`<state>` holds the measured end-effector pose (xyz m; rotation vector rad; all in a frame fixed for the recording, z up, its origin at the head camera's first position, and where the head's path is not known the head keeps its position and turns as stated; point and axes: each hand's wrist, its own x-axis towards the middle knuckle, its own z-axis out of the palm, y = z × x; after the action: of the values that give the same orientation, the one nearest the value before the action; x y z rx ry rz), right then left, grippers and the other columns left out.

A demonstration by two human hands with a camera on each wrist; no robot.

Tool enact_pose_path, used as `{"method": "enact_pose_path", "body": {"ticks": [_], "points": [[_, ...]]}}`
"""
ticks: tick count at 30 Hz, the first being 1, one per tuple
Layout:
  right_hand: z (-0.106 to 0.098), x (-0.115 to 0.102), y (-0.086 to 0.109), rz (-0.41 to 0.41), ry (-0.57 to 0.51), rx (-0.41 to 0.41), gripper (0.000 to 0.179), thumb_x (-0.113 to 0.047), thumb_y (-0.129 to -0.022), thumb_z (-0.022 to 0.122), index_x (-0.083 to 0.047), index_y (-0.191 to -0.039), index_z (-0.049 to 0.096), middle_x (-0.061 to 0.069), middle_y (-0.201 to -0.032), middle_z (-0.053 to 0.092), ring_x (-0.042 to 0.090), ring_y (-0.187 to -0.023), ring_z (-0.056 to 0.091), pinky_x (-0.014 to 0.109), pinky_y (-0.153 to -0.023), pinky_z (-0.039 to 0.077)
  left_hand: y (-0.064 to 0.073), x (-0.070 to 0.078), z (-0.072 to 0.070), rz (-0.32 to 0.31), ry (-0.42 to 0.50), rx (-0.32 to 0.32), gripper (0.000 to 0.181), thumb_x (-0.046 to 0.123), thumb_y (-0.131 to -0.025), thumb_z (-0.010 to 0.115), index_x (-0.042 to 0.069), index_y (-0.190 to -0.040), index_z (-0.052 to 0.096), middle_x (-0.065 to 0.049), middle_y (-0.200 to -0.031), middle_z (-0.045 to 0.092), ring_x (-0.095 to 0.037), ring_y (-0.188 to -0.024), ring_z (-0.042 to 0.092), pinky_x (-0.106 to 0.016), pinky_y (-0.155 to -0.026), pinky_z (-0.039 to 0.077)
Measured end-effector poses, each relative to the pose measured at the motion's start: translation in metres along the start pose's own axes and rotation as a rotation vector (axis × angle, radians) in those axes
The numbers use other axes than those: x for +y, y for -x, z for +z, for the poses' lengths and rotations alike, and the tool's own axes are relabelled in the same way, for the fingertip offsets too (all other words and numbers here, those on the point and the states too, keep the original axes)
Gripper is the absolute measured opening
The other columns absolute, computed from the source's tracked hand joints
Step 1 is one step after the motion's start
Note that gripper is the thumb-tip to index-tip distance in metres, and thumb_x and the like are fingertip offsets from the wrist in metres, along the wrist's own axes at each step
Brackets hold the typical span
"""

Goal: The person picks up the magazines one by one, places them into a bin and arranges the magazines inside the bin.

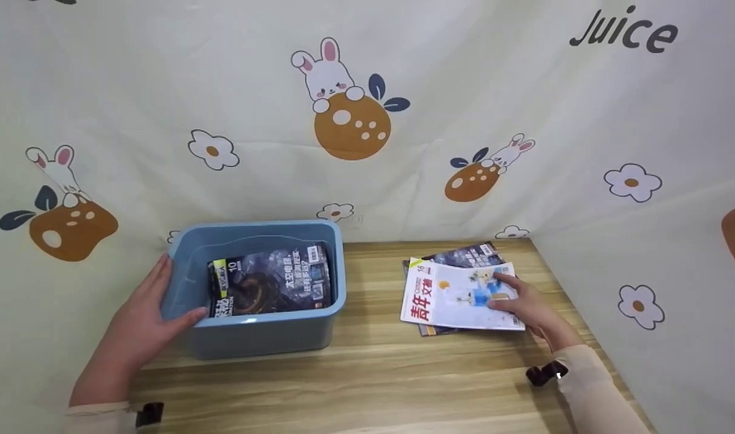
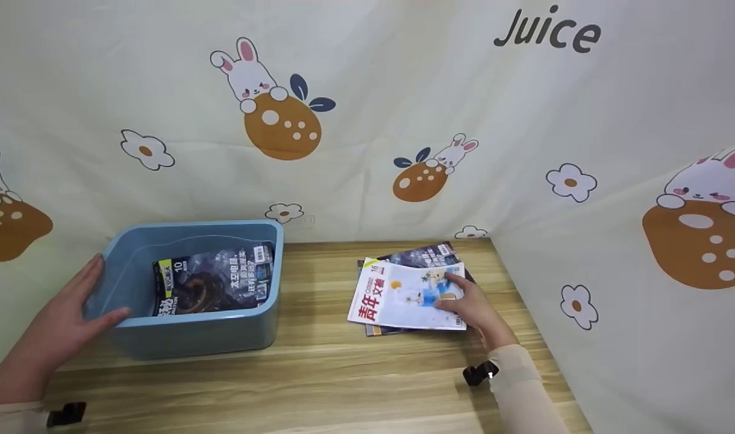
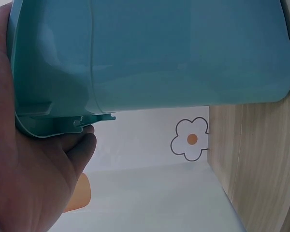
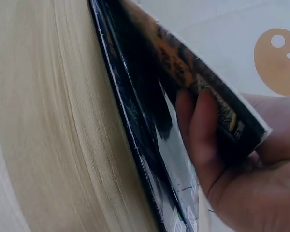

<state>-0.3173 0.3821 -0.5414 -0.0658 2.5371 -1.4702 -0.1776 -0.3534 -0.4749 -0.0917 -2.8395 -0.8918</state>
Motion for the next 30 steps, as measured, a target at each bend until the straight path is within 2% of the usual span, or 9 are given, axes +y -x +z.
{"method": "enact_pose_path", "body": {"ticks": [3, 6, 10, 14, 17, 23, 30], "points": [[0.000, -0.004, 0.000, -0.039, -0.010, 0.030, 0.093, -0.013, -0.096, 0.087, -0.007, -0.173, 0.036, 0.035, -0.177, 0.019, 0.051, -0.159, 0.025, 0.058, -0.129, 0.031, 0.000, 0.000, 0.000, 0.004, 0.002, 0.004, 0.123, 0.065, -0.097, 0.078, 0.005, -0.178, 0.006, -0.021, -0.185, 0.004, -0.061, -0.163, 0.016, -0.090, -0.114, 0.027], [0.000, -0.008, -0.001, -0.077, -0.020, 0.061, 0.092, -0.013, -0.097, 0.087, -0.012, -0.174, 0.037, 0.031, -0.179, 0.020, 0.046, -0.157, 0.028, 0.039, -0.119, 0.040, 0.001, -0.001, 0.000, 0.002, 0.002, 0.007, 0.123, 0.064, -0.097, 0.078, 0.005, -0.178, 0.006, -0.022, -0.184, 0.004, -0.061, -0.162, 0.016, -0.090, -0.114, 0.027], [0.002, -0.010, -0.002, -0.090, -0.070, 0.081, 0.091, -0.012, -0.097, 0.087, -0.017, -0.174, 0.038, 0.029, -0.177, 0.025, 0.039, -0.144, 0.044, 0.022, -0.102, 0.047, 0.000, -0.002, 0.001, -0.001, 0.001, 0.005, 0.124, 0.065, -0.097, 0.078, 0.005, -0.178, 0.006, -0.021, -0.184, 0.004, -0.060, -0.163, 0.015, -0.089, -0.114, 0.027], [0.004, -0.011, -0.003, -0.089, -0.186, 0.075, 0.091, -0.006, -0.098, 0.084, -0.018, -0.175, 0.036, 0.027, -0.175, 0.029, 0.026, -0.112, 0.068, 0.023, -0.082, 0.061, -0.001, -0.002, 0.001, 0.000, 0.007, 0.002, 0.123, 0.065, -0.097, 0.077, 0.005, -0.178, 0.006, -0.019, -0.185, 0.002, -0.058, -0.164, 0.015, -0.088, -0.116, 0.026], [0.006, -0.014, -0.003, -0.089, -0.288, 0.065, 0.091, 0.000, -0.099, 0.081, -0.019, -0.175, 0.036, 0.028, -0.169, 0.037, 0.020, -0.095, 0.076, 0.026, -0.078, 0.065, -0.001, -0.003, 0.001, 0.006, 0.019, 0.004, 0.123, 0.064, -0.097, 0.078, 0.004, -0.177, 0.007, -0.019, -0.185, 0.003, -0.057, -0.164, 0.015, -0.087, -0.117, 0.026], [0.009, -0.028, -0.003, -0.092, -0.365, 0.065, 0.090, 0.003, -0.098, 0.080, -0.020, -0.174, 0.038, 0.029, -0.151, 0.049, 0.021, -0.087, 0.079, 0.031, -0.075, 0.068, 0.000, -0.002, 0.001, 0.013, 0.024, 0.010, 0.123, 0.063, -0.097, 0.078, 0.004, -0.177, 0.006, -0.020, -0.185, 0.004, -0.058, -0.164, 0.015, -0.088, -0.116, 0.026], [0.011, -0.043, -0.005, -0.075, -0.352, 0.064, 0.090, -0.002, -0.098, 0.083, -0.024, -0.175, 0.039, 0.030, -0.152, 0.048, 0.020, -0.086, 0.079, 0.029, -0.074, 0.067, -0.002, -0.002, 0.002, 0.012, 0.015, 0.005, 0.123, 0.064, -0.097, 0.078, 0.004, -0.177, 0.006, -0.021, -0.184, 0.004, -0.059, -0.164, 0.015, -0.089, -0.114, 0.027]]}}
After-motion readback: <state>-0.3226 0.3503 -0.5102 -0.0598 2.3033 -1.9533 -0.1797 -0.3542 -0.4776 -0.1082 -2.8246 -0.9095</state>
